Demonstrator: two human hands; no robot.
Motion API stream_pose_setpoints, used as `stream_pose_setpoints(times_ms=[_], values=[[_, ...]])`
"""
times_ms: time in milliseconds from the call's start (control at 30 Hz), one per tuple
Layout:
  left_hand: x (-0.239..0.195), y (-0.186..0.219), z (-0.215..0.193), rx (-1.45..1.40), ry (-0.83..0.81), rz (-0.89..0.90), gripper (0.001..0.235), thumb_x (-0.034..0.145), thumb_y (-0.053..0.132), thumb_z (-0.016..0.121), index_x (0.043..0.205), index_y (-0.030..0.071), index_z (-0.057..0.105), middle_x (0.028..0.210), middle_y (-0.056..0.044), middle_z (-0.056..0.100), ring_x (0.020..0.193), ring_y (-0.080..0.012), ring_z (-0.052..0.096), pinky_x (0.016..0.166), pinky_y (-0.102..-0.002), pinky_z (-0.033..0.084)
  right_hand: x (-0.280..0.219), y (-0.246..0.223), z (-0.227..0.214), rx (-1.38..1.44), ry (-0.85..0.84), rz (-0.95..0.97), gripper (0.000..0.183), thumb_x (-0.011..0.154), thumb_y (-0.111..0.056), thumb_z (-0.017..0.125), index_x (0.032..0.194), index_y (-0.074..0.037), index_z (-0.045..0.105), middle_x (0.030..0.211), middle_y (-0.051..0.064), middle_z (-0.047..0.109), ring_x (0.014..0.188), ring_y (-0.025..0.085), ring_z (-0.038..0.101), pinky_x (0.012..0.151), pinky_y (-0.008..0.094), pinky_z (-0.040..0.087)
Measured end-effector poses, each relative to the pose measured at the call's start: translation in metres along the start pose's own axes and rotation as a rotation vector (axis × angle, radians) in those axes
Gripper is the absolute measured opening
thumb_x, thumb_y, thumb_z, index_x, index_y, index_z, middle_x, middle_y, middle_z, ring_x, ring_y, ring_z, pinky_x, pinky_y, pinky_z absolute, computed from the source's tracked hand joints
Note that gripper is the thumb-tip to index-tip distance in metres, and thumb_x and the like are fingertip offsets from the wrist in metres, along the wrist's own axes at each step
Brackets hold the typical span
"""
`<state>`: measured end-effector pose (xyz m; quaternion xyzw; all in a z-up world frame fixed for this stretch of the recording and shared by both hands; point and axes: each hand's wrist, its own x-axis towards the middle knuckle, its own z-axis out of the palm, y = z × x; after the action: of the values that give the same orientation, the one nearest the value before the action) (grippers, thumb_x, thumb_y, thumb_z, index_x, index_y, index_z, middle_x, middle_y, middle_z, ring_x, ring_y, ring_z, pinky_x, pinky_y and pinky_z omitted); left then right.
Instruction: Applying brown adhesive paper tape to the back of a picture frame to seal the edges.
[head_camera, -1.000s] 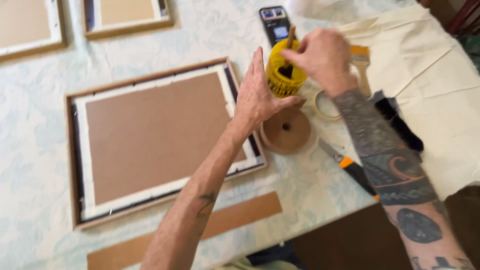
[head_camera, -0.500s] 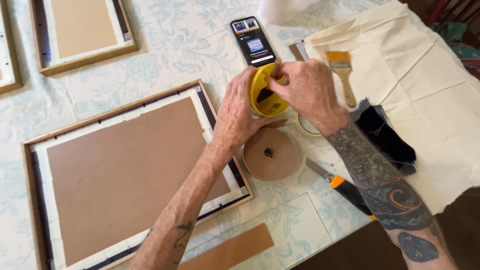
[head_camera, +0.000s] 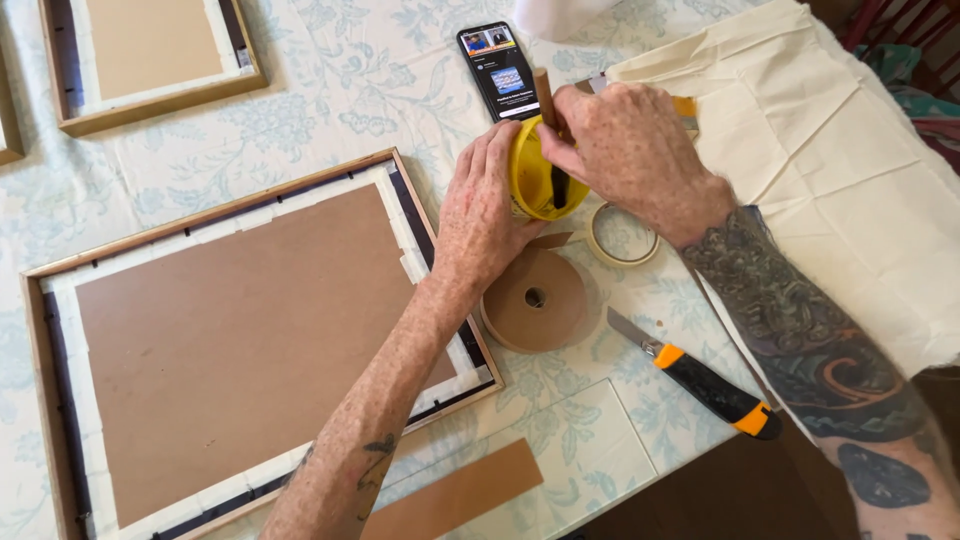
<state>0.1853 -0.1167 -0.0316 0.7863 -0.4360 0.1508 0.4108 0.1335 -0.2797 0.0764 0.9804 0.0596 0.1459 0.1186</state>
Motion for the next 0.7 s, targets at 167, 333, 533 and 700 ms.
stream_pose_setpoints(times_ms=[167,333,533,700], values=[[0.001,0.0,0.002,0.022,-0.036,-0.088,0.111,0.067,0.027,0.102,0.151,0.005,0.032,0.151,-0.015,0.047,0.137,-0.0367,0.048,0.117,-0.046,0.043,0.006,-0.002,0.01,-0.145,-0.047,-0.039,0.033,0.111,-0.038,0.062,0.102,-0.007,0.068,0.069,0.009,0.068,0.059,0.023,0.067,0.056,0.041,0.06],[0.002,-0.004,0.006,-0.003,-0.026,-0.108,0.109,0.069,0.025,0.099,0.152,0.009,0.031,0.151,-0.013,0.046,0.138,-0.0366,0.046,0.117,-0.047,0.043,0.006,0.002,0.02,-0.056,0.003,-0.032,0.03,0.105,-0.032,0.067,0.095,-0.004,0.067,0.068,0.014,0.067,0.06,0.03,0.066,0.057,0.045,0.057],[0.003,-0.005,0.006,0.014,-0.043,-0.14,0.111,0.068,0.028,0.1,0.153,0.009,0.031,0.151,-0.014,0.046,0.138,-0.0354,0.046,0.114,-0.046,0.046,0.005,0.004,0.029,-0.073,0.045,-0.032,0.03,0.104,-0.034,0.068,0.097,-0.005,0.066,0.069,0.014,0.066,0.063,0.031,0.066,0.057,0.045,0.056],[0.002,-0.004,0.009,-0.005,-0.022,-0.157,0.111,0.068,0.026,0.099,0.153,0.009,0.03,0.151,-0.014,0.047,0.138,-0.0358,0.047,0.112,-0.048,0.049,0.004,0.005,0.02,0.119,-0.028,0.025,0.022,0.109,-0.026,0.068,0.108,-0.004,0.07,0.081,0.01,0.073,0.066,0.022,0.072,0.06,0.038,0.062]])
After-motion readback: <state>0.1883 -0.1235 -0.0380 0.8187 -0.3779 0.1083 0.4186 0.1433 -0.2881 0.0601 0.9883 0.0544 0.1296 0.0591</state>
